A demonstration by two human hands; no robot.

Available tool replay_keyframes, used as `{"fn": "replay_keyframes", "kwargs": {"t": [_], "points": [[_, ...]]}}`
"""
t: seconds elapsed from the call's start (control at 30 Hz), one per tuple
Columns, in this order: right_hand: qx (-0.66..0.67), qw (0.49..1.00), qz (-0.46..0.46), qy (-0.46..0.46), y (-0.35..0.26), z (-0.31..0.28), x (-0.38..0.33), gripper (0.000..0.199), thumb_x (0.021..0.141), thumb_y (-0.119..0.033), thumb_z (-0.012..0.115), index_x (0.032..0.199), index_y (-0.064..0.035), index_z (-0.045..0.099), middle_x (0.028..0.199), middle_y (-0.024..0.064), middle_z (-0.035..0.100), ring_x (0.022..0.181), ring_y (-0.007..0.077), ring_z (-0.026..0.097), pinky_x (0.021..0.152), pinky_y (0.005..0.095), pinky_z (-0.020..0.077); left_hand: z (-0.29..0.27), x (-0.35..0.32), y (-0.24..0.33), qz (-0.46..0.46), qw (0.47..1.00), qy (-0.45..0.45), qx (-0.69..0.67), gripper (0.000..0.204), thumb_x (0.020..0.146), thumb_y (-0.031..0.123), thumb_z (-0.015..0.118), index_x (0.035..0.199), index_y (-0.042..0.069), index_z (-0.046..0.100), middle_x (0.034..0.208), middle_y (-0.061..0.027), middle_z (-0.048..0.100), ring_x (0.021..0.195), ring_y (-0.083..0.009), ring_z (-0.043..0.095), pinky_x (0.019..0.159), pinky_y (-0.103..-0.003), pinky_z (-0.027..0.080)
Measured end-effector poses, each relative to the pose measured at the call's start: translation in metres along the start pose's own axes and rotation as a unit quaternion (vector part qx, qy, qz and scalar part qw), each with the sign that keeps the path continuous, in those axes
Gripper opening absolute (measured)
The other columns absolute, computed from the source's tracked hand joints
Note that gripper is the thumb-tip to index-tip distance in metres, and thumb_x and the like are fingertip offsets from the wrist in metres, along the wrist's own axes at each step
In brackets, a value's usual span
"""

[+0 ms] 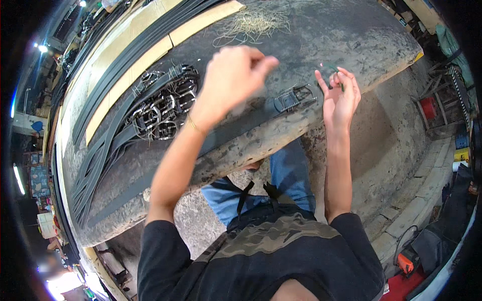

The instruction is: The recorder is assembling leather belts by attaching buckles and cleaning the finished product.

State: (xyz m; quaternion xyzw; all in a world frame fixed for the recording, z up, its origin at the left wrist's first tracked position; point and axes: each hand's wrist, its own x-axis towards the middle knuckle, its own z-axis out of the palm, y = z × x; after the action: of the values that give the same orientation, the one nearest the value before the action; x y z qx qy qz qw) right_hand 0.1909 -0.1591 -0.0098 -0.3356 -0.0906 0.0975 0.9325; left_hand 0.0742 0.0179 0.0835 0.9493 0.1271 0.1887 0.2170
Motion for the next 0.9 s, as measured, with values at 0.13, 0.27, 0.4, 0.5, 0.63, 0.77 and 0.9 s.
{"fn": "replay_keyframes", "kwargs": {"t": [0.13, 0.27, 0.4, 0.5, 0.63, 0.77, 0.9], "points": [[-0.013, 1.0, -0.007, -0.011, 0.006, 0.0, 0.001, 0.008, 0.09, 0.0, 0.051, 0.093, 0.0009, 0.059, 0.071, 0.0007, 0.047, 0.066, 0.0077, 0.047, 0.091, 0.0485, 0.0514, 0.04, -0.051, 0.031, -0.04, 0.998, 0.034, 0.034, 0.039, 0.079, 0.037, 0.069, 0.093, 0.0, 0.071, 0.099, -0.0125, 0.065, 0.076, -0.0315, 0.066, 0.073, -0.039, 0.052], [-0.041, 0.998, -0.003, -0.058, 0.01, 0.0, 0.0, 0.007, 0.089, 0.002, 0.053, 0.092, 0.0017, 0.059, 0.072, 0.0003, 0.047, 0.067, 0.0077, 0.049, 0.087, 0.0444, 0.0547, 0.066, -0.065, 0.033, -0.069, 0.993, 0.093, 0.002, 0.021, 0.078, 0.022, 0.07, 0.088, 0.004, 0.07, 0.095, -0.0097, 0.065, 0.069, -0.0294, 0.065, 0.065, -0.039, 0.051], [-0.078, 0.993, 0.014, -0.084, 0.011, 0.008, -0.006, 0.008, 0.087, 0.006, 0.053, 0.089, 0.0027, 0.059, 0.075, 0.0004, 0.049, 0.071, 0.0068, 0.051, 0.082, 0.0407, 0.0571, 0.076, -0.077, 0.032, -0.048, 0.986, 0.159, -0.033, 0.006, 0.079, 0.009, 0.069, 0.082, 0.005, 0.068, 0.091, -0.0077, 0.064, 0.064, -0.0276, 0.064, 0.058, -0.036, 0.05], [-0.159, 0.98, -0.018, -0.119, 0.014, 0.008, -0.009, 0.008, 0.085, 0.009, 0.053, 0.086, 0.0037, 0.059, 0.079, 0.0011, 0.052, 0.075, 0.0068, 0.053, 0.079, 0.0338, 0.057, 0.083, -0.087, 0.03, -0.03, 0.981, 0.186, -0.04, 0.006, 0.078, 0.008, 0.069, 0.082, 0.005, 0.066, 0.09, -0.0065, 0.063, 0.061, -0.0268, 0.062, 0.055, -0.035, 0.049], [-0.306, 0.931, -0.092, -0.175, 0.015, 0.002, -0.013, 0.009, 0.081, 0.011, 0.055, 0.084, 0.0038, 0.059, 0.081, 0.002, 0.055, 0.08, 0.0081, 0.057, 0.069, 0.0225, 0.0496, 0.088, -0.089, 0.026, -0.003, 0.977, 0.209, -0.04, 0.01, 0.076, 0.008, 0.071, 0.085, 0.005, 0.065, 0.089, -0.0047, 0.061, 0.057, -0.0244, 0.059, 0.053, -0.034, 0.047], [-0.325, 0.927, -0.077, -0.171, 0.014, 0.008, -0.017, 0.009, 0.079, 0.011, 0.056, 0.082, 0.0031, 0.059, 0.081, 0.0023, 0.057, 0.083, 0.0095, 0.06, 0.064, 0.0191, 0.0434, 0.085, -0.09, 0.026, -0.008, 0.98, 0.195, -0.045, 0.011, 0.076, 0.006, 0.071, 0.085, 0.005, 0.065, 0.089, -0.0046, 0.06, 0.057, -0.0236, 0.058, 0.053, -0.034, 0.046], [-0.343, 0.92, -0.078, -0.173, 0.014, 0.009, -0.018, 0.009, 0.079, 0.011, 0.056, 0.082, 0.0033, 0.059, 0.081, 0.0031, 0.057, 0.083, 0.0113, 0.061, 0.064, 0.02, 0.0443, 0.084, -0.089, 0.026, -0.007, 0.981, 0.188, -0.047, 0.011, 0.076, 0.006, 0.071, 0.084, 0.004, 0.065, 0.089, -0.0044, 0.06, 0.056, -0.0224, 0.057, 0.052, -0.032, 0.045]]}}
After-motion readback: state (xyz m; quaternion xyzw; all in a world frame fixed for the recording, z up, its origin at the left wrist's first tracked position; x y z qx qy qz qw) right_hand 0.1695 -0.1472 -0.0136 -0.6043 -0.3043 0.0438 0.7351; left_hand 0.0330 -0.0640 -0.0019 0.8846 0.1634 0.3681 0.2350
